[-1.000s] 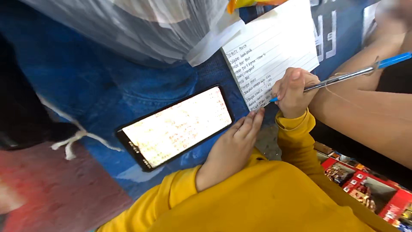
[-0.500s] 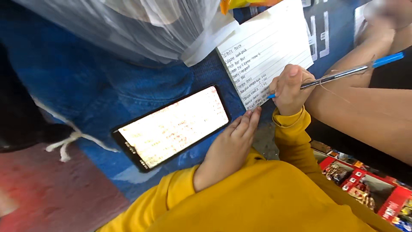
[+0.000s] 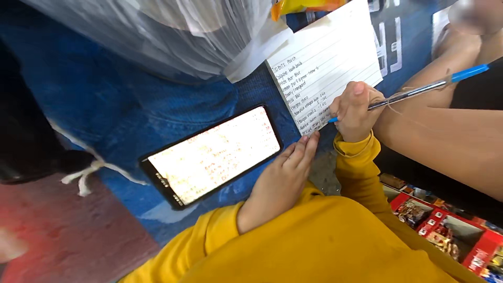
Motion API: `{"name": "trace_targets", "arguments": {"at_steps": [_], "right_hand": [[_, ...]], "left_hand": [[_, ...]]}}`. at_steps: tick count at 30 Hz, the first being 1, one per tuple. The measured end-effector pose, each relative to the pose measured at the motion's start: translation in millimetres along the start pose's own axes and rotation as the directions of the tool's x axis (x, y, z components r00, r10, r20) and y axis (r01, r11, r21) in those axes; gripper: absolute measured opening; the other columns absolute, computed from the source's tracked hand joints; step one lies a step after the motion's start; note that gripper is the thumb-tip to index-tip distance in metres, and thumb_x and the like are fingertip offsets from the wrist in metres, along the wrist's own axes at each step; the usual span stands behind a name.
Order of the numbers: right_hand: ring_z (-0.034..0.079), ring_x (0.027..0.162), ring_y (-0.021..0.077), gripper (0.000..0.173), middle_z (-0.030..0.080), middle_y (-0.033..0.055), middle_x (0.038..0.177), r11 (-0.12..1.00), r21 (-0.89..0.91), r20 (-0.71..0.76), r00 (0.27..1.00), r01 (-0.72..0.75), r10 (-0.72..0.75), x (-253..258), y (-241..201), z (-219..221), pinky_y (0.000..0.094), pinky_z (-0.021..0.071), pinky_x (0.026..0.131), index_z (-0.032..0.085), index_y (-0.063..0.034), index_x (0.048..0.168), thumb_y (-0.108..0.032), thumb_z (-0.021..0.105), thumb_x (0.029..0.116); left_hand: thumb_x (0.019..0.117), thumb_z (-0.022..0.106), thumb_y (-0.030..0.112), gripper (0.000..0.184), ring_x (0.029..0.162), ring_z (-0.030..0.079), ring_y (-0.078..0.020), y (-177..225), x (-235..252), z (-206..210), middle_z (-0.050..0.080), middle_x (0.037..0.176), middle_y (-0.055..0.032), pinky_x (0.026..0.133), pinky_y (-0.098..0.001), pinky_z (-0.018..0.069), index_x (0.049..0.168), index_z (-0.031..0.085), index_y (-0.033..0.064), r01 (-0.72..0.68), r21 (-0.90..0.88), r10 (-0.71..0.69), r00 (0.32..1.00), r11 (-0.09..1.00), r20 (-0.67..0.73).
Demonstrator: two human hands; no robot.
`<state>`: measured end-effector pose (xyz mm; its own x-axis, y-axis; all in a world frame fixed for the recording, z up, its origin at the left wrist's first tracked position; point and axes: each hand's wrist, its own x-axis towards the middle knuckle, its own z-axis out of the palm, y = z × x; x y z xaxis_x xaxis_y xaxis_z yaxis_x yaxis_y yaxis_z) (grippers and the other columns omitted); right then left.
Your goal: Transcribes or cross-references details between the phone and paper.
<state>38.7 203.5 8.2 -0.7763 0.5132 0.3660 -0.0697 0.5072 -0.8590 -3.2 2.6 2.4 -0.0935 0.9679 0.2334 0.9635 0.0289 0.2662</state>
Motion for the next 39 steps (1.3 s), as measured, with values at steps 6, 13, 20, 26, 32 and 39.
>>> {"name": "trace_targets", "arguments": {"at_steps": [6, 13, 20, 26, 32, 39], "right_hand": [[0.048, 0.048, -0.0094, 0.044, 0.05, -0.0196, 0.054, 1.0, 0.018, -0.002, 1.0, 0.007, -0.007, -0.9, -0.1, -0.4, 0.0097, 0.0401, 0.046, 0.05, -0.0253, 0.061, -0.02, 0.05, 0.1055], [0.049, 0.05, -0.0094, 0.045, 0.048, -0.0178, 0.054, 0.994, -0.09, 0.006, 0.998, 0.069, -0.069, -2.0, 1.9, -1.3, 0.0097, 0.0399, 0.047, 0.047, -0.0225, 0.06, -0.022, 0.05, 0.1053], [0.049, 0.048, -0.0095, 0.044, 0.049, -0.0187, 0.054, 0.997, -0.071, -0.006, 1.0, 0.03, -0.03, -1.8, 0.2, 0.2, 0.0098, 0.0403, 0.046, 0.048, -0.0235, 0.061, -0.019, 0.049, 0.1053], [0.048, 0.048, -0.0095, 0.044, 0.048, -0.0191, 0.054, 0.997, -0.068, -0.029, 0.999, 0.029, -0.031, -1.7, 0.9, 0.6, 0.01, 0.0403, 0.046, 0.048, -0.0244, 0.061, -0.017, 0.049, 0.1046], [0.049, 0.046, -0.0089, 0.044, 0.051, -0.0199, 0.053, 1.0, 0.002, -0.075, 0.997, -0.03, 0.03, -0.5, -1.3, 1.1, 0.0106, 0.0414, 0.045, 0.051, -0.0267, 0.063, -0.015, 0.048, 0.1045], [0.05, 0.048, -0.0094, 0.044, 0.051, -0.0199, 0.054, 0.999, -0.034, -0.057, 0.998, 0.004, -0.006, -0.9, -0.1, 0.3, 0.0101, 0.042, 0.046, 0.051, -0.026, 0.063, -0.017, 0.048, 0.1059]], "left_hand": [[0.0975, 0.046, -0.009, 0.034, 0.132, 0.058, -0.0253, -0.1, -0.1, -0.5, 0.051, 0.151, -0.0162, 0.105, -0.0294, 0.0456, 0.128, 0.061, -0.0077, -0.015, 0.015, 0.015, 1.0, 1.0, 0.013], [0.0983, 0.045, -0.008, 0.036, 0.132, 0.058, -0.0251, 0.0, 0.5, 0.4, 0.053, 0.15, -0.0163, 0.105, -0.0297, 0.0457, 0.132, 0.059, -0.008, 0.008, -0.045, -0.008, 1.0, 0.999, -0.012], [0.0982, 0.046, -0.008, 0.034, 0.132, 0.058, -0.026, -0.6, 0.1, -1.2, 0.051, 0.151, -0.017, 0.104, -0.0297, 0.0459, 0.128, 0.061, -0.0085, -0.008, -0.025, 0.009, 1.0, 1.0, 0.008], [0.099, 0.044, -0.007, 0.035, 0.133, 0.057, -0.0252, -0.5, 0.0, -1.3, 0.05, 0.152, -0.0167, 0.106, -0.0295, 0.045, 0.13, 0.06, -0.0083, -0.01, -0.006, 0.01, 1.0, 1.0, 0.019], [0.098, 0.045, -0.008, 0.036, 0.132, 0.058, -0.0249, -0.5, 0.3, 0.1, 0.052, 0.151, -0.016, 0.105, -0.0295, 0.0454, 0.13, 0.06, -0.008, -0.014, 0.013, 0.014, 1.0, 1.0, 0.004], [0.0979, 0.046, -0.007, 0.035, 0.131, 0.059, -0.0252, 0.4, 0.3, -0.3, 0.052, 0.151, -0.0159, 0.104, -0.0294, 0.0462, 0.129, 0.06, -0.0076, 0.015, -0.056, -0.015, 1.0, 0.998, -0.003]]}}
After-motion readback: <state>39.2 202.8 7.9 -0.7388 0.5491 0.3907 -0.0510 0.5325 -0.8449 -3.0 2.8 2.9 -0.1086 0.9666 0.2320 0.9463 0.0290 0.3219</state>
